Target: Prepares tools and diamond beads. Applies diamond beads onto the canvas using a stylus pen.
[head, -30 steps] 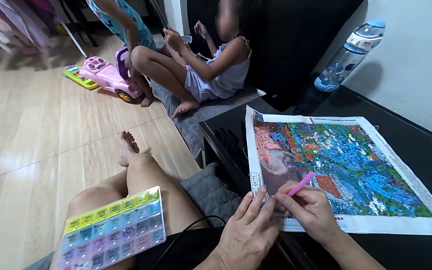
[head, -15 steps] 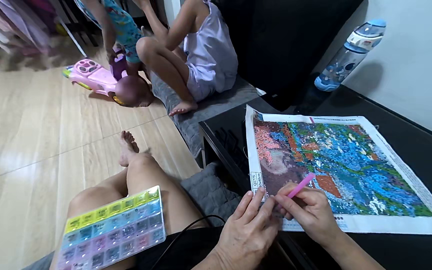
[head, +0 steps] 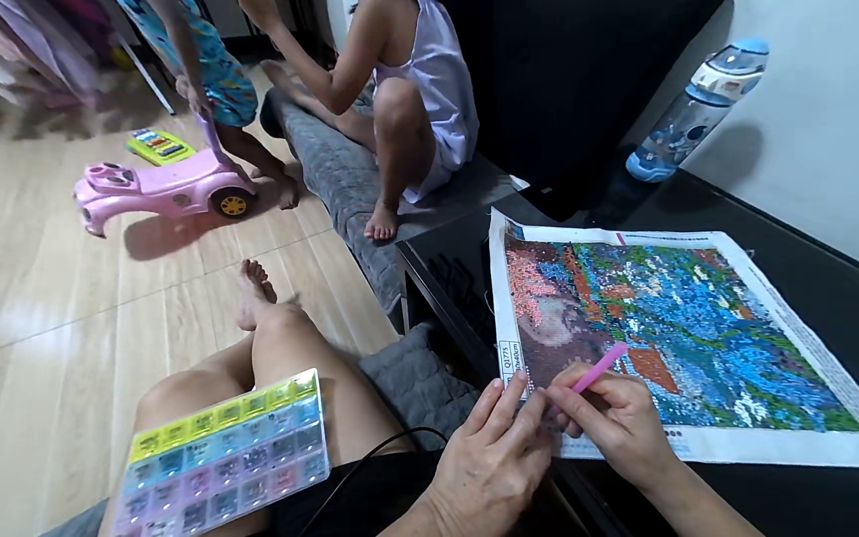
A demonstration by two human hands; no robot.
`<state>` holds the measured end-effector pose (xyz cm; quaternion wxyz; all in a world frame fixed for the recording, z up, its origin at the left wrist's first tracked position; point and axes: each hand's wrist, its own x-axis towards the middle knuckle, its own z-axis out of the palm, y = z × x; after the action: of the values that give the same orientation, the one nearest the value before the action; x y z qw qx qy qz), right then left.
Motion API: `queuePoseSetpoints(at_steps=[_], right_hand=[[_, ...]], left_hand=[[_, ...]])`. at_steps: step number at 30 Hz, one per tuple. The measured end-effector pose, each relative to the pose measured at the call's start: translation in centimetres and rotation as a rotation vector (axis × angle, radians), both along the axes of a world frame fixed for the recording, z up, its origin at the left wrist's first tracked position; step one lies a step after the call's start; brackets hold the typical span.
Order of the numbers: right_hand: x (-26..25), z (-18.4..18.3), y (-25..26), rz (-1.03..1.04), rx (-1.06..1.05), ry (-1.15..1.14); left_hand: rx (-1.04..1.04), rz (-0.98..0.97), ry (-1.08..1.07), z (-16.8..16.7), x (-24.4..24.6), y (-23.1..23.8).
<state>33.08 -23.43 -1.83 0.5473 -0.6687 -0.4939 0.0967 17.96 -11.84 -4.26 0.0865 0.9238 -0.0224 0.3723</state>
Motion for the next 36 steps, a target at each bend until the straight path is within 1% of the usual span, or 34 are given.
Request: queuePoseSetpoints(at_steps=[15,23,36], right_hand=[[-0.2,0.12,-0.12,0.006,-0.045,-0.004],[-0.09,0.46,-0.28,-0.019,-0.022,0.126],[0.21,0.42,-0.3,-0.034,-0.001,0.12]], left_hand=[[0.003,-0.012,0.001,0.06,-0.09,0.1],[0.0,-0.017,-0.028,-0.37,-0.32,0.21],[0.0,-0.004,-0.006,-0.47,-0.02,-0.19]])
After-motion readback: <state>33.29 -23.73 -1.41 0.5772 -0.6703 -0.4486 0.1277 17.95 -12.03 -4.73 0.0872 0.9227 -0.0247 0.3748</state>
